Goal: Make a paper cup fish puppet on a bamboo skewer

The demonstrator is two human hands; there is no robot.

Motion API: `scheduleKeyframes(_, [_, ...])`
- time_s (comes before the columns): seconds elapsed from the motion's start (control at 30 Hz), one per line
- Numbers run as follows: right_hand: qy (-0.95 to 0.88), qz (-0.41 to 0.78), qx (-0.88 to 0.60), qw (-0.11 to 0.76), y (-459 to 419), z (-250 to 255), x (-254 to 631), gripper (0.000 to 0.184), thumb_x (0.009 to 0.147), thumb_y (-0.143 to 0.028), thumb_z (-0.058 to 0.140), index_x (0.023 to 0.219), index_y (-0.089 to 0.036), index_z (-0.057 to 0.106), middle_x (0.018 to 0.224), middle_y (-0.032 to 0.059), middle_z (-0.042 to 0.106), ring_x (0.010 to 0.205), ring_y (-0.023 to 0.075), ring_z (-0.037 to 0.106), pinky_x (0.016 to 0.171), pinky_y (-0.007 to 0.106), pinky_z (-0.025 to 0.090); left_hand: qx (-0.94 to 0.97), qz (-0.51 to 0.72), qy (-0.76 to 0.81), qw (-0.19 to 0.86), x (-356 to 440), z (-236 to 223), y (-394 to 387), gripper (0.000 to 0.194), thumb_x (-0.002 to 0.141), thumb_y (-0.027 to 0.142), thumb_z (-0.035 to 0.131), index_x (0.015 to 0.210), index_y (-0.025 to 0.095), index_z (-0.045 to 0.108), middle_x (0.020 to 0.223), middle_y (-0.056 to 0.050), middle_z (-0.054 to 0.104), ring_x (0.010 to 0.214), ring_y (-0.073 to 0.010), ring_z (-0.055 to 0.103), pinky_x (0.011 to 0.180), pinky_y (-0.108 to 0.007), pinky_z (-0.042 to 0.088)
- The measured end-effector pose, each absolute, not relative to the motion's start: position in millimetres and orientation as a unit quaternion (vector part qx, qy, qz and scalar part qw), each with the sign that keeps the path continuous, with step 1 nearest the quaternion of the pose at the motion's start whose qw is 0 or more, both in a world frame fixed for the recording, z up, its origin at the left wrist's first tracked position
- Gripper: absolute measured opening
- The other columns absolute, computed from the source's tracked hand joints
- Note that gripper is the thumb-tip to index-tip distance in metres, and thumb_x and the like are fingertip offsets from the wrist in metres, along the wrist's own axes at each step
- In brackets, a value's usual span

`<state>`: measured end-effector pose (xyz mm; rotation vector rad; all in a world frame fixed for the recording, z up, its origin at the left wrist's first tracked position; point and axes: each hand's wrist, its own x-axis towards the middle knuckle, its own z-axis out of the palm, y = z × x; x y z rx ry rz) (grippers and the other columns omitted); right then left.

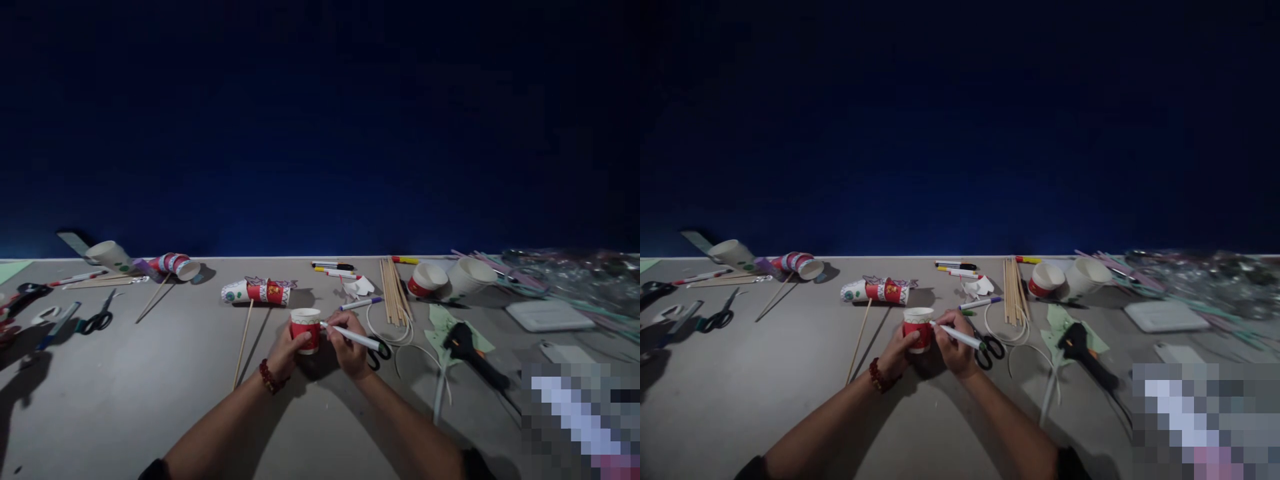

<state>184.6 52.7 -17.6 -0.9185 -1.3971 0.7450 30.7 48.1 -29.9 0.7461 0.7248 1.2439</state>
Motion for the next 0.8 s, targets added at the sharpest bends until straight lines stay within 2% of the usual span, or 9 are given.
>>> scheduleKeyframes(0.33, [-0.626, 0.330, -0.405, 0.579, 48.2, -12.0, 184.0, 0.007, 0.091, -0.027, 0.055, 0.086, -0.023, 0.058, 0.075, 0.0007, 0.057, 0.066, 0.0175, 0.055, 0.060, 0.029, 0.047, 0.342, 0.554, 0.316, 0.690, 29.7, -31.5, 45.1, 0.055, 0.076, 0.038, 0.080, 0.125, 0.017, 0.064, 0.111, -0.010, 0.073, 0.100, -0.0252, 0.067, 0.088, -0.033, 0.049])
scheduleKeyframes(0.5, [-0.642, 0.320, -0.401, 0.570, 46.8, -14.4, 185.0, 0.004, 0.089, -0.027, 0.058, 0.088, -0.023, 0.060, 0.073, -0.0009, 0.058, 0.060, 0.0158, 0.052, 0.057, 0.027, 0.045, 0.352, 0.554, 0.322, 0.682, 29.6, -33.0, 45.7, 0.060, 0.070, 0.037, 0.084, 0.123, 0.016, 0.065, 0.109, -0.011, 0.073, 0.099, -0.0261, 0.067, 0.087, -0.033, 0.049])
scheduleKeyframes(0.8, [-0.656, 0.302, -0.385, 0.574, 43.5, -4.8, 179.8, 0.006, 0.090, -0.024, 0.057, 0.085, -0.023, 0.060, 0.075, 0.0002, 0.061, 0.066, 0.0170, 0.059, 0.062, 0.028, 0.048, 0.365, 0.569, 0.333, 0.657, 29.9, -30.8, 45.6, 0.064, 0.066, 0.040, 0.088, 0.121, 0.015, 0.065, 0.107, -0.012, 0.072, 0.100, -0.0281, 0.065, 0.091, -0.037, 0.048])
